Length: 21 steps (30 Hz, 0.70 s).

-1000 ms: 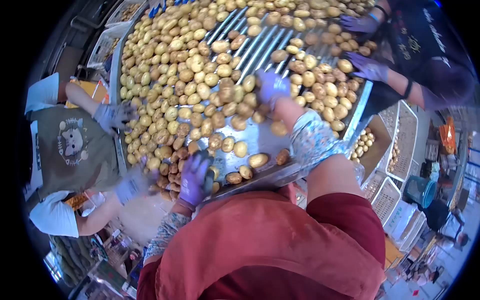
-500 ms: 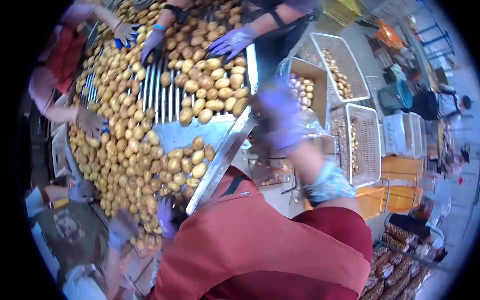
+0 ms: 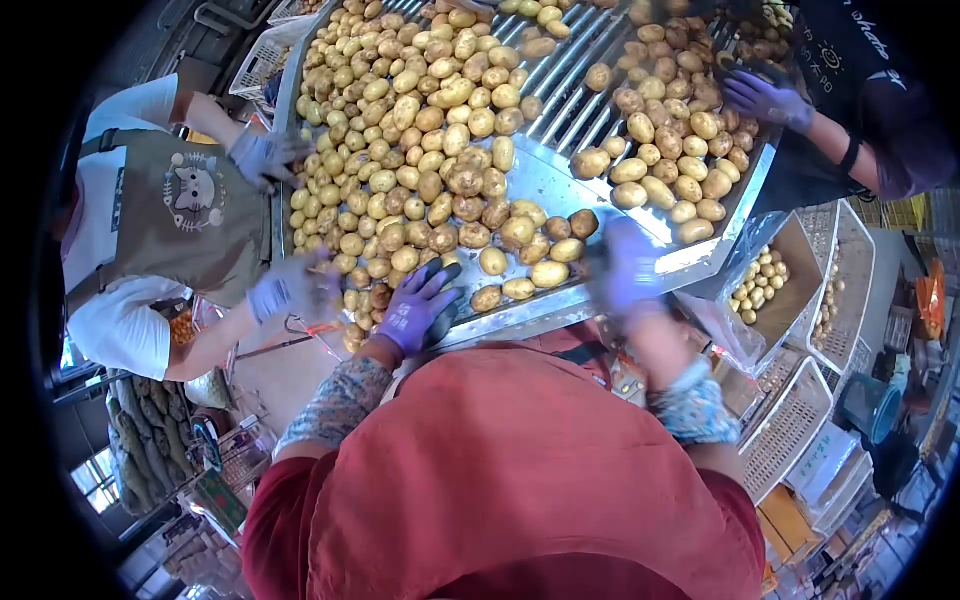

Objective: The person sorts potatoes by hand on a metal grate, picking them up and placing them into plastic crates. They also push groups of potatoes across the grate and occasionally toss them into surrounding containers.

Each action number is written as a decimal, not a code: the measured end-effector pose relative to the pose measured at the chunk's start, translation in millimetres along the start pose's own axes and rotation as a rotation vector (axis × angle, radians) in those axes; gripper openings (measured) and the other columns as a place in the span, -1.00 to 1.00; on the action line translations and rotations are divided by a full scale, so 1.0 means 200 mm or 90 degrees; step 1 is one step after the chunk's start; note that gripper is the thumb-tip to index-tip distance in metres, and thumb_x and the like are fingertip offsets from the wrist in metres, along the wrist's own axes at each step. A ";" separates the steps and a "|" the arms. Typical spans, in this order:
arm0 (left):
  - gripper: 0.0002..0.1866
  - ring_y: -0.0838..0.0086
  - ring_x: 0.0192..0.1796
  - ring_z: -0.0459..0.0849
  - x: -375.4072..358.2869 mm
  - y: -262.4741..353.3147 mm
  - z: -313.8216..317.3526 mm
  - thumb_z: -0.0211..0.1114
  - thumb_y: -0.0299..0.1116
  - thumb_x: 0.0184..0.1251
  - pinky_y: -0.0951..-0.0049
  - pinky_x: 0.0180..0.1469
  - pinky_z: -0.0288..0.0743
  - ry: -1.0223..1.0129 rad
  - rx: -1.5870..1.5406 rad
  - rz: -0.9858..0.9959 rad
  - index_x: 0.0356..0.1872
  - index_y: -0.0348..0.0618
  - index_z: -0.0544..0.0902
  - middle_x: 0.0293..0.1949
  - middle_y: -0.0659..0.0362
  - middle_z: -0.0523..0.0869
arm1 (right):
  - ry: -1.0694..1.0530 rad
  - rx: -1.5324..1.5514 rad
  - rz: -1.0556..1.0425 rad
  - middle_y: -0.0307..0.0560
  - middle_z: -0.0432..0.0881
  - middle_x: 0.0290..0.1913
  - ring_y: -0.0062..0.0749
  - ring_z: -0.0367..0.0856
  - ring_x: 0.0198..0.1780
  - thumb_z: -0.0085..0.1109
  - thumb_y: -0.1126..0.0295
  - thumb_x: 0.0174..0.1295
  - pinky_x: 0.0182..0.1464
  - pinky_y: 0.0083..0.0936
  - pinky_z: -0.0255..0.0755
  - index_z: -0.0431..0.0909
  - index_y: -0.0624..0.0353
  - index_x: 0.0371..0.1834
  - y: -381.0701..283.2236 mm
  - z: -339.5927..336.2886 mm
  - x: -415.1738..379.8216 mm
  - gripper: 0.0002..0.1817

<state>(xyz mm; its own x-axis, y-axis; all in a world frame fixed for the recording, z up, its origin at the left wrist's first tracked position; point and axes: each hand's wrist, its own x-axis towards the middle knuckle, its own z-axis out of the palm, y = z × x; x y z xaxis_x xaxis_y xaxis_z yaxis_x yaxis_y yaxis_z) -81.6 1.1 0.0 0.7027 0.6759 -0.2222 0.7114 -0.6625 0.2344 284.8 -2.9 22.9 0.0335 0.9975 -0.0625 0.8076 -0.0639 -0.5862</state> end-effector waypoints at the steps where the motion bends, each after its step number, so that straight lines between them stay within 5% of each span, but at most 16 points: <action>1: -0.57 0.05 0.43 0.35 -0.03 -0.01 -0.02 0.30 -0.30 0.21 0.01 0.43 0.22 0.005 -0.010 -0.012 0.16 0.11 0.62 0.38 0.19 0.45 | 0.051 -0.084 -0.055 0.31 0.58 0.05 0.24 0.62 -0.03 0.29 0.19 0.13 0.01 -0.04 0.51 0.51 0.15 0.06 -0.12 0.18 -0.01 -0.54; 3: -0.57 0.05 0.43 0.34 -0.09 0.00 -0.02 0.30 -0.32 0.20 0.00 0.43 0.22 0.092 -0.105 -0.029 0.14 0.10 0.63 0.36 0.15 0.48 | 0.071 -0.065 -0.099 0.29 0.57 0.09 0.25 0.64 -0.07 0.28 0.14 0.18 -0.06 -0.08 0.54 0.50 0.09 0.13 -0.29 0.22 0.05 -0.52; 5: -0.58 0.00 0.37 0.42 -0.14 0.03 -0.02 0.30 -0.32 0.19 -0.05 0.39 0.25 0.117 -0.120 -0.082 0.13 0.06 0.64 0.34 0.06 0.50 | -0.085 0.127 0.018 0.26 0.55 0.17 0.25 0.65 -0.05 0.28 0.15 0.18 0.01 -0.05 0.53 0.53 0.05 0.16 -0.42 0.13 0.24 -0.51; 9: -0.55 -0.04 0.31 0.46 -0.12 0.10 0.03 0.32 -0.33 0.12 -0.04 0.34 0.30 0.181 -0.161 -0.149 0.11 -0.08 0.64 0.27 0.00 0.56 | 0.089 -0.019 -0.278 0.09 0.58 0.10 0.12 0.60 0.04 0.26 0.33 0.13 0.07 -0.08 0.49 0.59 -0.01 0.16 -0.67 0.22 0.59 -0.55; 11: -0.56 -0.06 0.28 0.48 -0.07 0.16 -0.04 0.30 -0.34 0.15 0.01 0.32 0.33 0.186 -0.172 -0.115 0.11 -0.11 0.63 0.24 -0.02 0.58 | -0.112 -0.184 -0.334 0.07 0.58 0.07 0.07 0.55 0.13 0.25 0.35 0.12 0.11 -0.08 0.47 0.61 -0.01 0.10 -0.67 0.41 0.67 -0.58; 13: -0.57 -0.06 0.27 0.49 -0.05 0.17 -0.07 0.29 -0.33 0.16 0.03 0.31 0.35 0.201 -0.172 -0.092 0.11 -0.13 0.63 0.23 -0.03 0.59 | -0.165 -0.203 -0.287 0.06 0.56 0.08 0.06 0.53 0.16 0.24 0.34 0.13 0.15 -0.11 0.46 0.60 -0.03 0.09 -0.72 0.45 0.60 -0.60; 16: -0.56 -0.04 0.20 0.55 -0.02 0.14 -0.08 0.28 -0.34 0.13 0.06 0.24 0.41 0.183 -0.240 -0.075 0.09 -0.14 0.64 0.14 -0.03 0.63 | -0.281 0.064 -0.246 0.16 0.52 0.22 0.13 0.52 0.22 0.15 0.38 0.20 0.23 -0.13 0.46 0.60 0.00 0.18 -0.65 0.36 0.47 -0.57; 21: -0.56 -0.04 0.15 0.59 0.00 0.12 -0.03 0.29 -0.33 0.10 0.06 0.18 0.44 0.231 -0.237 -0.046 0.06 -0.20 0.64 0.06 -0.10 0.65 | 0.192 0.232 -0.213 0.27 0.47 0.26 0.18 0.50 0.23 0.19 0.54 0.14 0.28 -0.18 0.42 0.45 0.04 0.34 -0.16 0.17 0.05 -0.39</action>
<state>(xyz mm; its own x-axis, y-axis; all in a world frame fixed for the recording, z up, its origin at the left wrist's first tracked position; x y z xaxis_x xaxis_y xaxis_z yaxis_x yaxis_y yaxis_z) -65.0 -13.9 11.2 0.5558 0.8278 0.0764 0.6595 -0.4950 0.5657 239.6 8.0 13.2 0.0210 0.9262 0.3763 0.5503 0.3035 -0.7778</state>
